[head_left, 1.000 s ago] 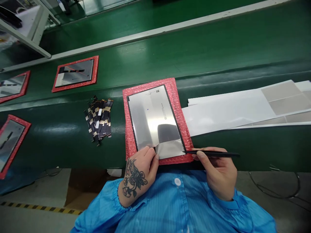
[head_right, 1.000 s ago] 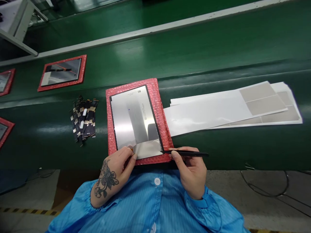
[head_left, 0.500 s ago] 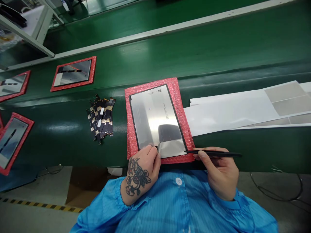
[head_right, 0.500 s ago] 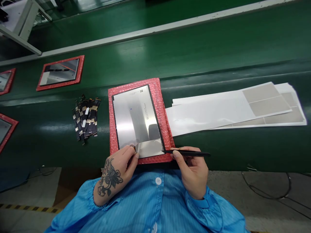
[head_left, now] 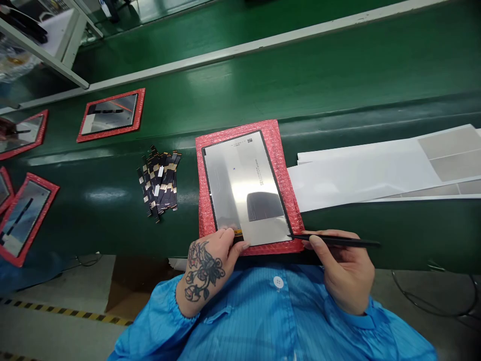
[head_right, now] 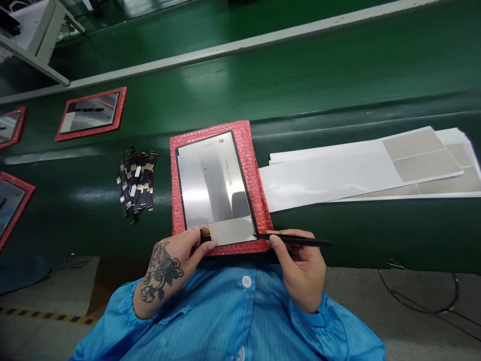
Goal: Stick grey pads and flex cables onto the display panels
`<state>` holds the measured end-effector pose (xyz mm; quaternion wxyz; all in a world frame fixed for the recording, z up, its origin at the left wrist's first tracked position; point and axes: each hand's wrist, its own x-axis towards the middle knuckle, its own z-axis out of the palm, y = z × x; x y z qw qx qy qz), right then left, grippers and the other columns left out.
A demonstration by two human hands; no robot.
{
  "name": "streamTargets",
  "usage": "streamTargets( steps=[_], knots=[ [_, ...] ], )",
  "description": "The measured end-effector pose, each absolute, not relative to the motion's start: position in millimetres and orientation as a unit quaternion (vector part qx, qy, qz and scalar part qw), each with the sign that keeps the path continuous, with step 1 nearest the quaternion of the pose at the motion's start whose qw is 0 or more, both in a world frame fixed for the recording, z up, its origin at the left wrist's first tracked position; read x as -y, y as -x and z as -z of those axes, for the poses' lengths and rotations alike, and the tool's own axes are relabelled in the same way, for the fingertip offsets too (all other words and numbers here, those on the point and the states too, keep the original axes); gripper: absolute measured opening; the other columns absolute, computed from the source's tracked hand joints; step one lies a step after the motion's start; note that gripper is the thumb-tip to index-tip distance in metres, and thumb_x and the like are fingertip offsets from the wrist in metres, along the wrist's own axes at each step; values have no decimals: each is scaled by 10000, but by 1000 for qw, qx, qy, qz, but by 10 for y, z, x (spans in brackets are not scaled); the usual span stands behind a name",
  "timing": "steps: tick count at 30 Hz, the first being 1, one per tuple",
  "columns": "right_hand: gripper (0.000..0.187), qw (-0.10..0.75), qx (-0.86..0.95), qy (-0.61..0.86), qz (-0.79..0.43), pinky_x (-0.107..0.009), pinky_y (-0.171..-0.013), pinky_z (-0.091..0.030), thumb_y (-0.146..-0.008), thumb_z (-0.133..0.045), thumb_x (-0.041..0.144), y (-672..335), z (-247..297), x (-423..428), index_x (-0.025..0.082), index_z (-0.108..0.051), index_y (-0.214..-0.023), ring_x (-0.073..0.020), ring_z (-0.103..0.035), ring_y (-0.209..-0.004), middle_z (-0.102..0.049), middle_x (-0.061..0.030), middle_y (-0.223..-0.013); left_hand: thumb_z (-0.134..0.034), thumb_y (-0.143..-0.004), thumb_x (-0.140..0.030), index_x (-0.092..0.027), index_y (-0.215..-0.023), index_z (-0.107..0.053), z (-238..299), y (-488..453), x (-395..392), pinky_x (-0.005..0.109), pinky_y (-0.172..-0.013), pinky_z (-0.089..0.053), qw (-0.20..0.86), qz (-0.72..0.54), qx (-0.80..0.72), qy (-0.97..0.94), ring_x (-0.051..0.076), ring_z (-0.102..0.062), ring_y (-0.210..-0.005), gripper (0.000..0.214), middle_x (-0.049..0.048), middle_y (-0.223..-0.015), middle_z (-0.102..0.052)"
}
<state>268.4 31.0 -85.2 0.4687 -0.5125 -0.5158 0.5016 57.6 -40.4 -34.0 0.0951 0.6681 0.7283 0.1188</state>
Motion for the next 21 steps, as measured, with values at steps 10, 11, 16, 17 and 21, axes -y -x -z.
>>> streamTargets(
  steps=[10, 11, 16, 17, 21],
  knots=[
    [152, 470, 508, 515, -505, -197, -634, -599, -798, -745, 230, -2640, 869, -302, 217, -629, -896, -165, -703, -709, -714, -20, -820, -317, -989, -542, -104, -1336, -535, 632, -923, 248, 489, -1166, -256, -36, -173, -588, -789, 271, -406, -1355, 600, 90, -1400, -519],
    [155, 464, 503, 518, -513, -215, -618, -602, -793, -751, 244, -2645, 877, -313, 209, -632, -887, -172, -700, -692, -711, -26, -810, -251, -970, -608, -119, -1381, -503, 696, -932, 239, 481, -1193, -206, -40, -145, -593, -791, 256, -362, -1390, 687, 76, -1442, -476],
    [218, 580, 365, 582, -439, -271, -516, -567, -677, -827, 285, -2828, 819, -534, 186, -649, -754, -148, -609, -547, -646, -26, -689, -219, -950, -651, -160, -1422, -476, 836, -904, 239, 476, -1218, -141, -71, -92, -596, -794, 232, -220, -1461, 728, 43, -1519, -363],
    [197, 615, 341, 587, -402, -302, -540, -572, -663, -818, 258, -2872, 787, -588, 195, -632, -672, -150, -586, -542, -611, -25, -648, -236, -950, -652, -170, -1418, -481, 837, -905, 239, 484, -1218, -139, -77, -89, -595, -795, 233, -201, -1467, 715, 38, -1524, -352],
    [203, 590, 443, 561, -376, -445, -686, -548, -693, -717, 183, -2828, 697, -657, 232, -562, -572, -201, -577, -687, -578, -65, -786, -308, -937, -662, -162, -1409, -488, 831, -907, 275, 531, -1192, -188, -97, -83, -590, -797, 263, -157, -1477, 710, 64, -1535, -331]
  ],
)
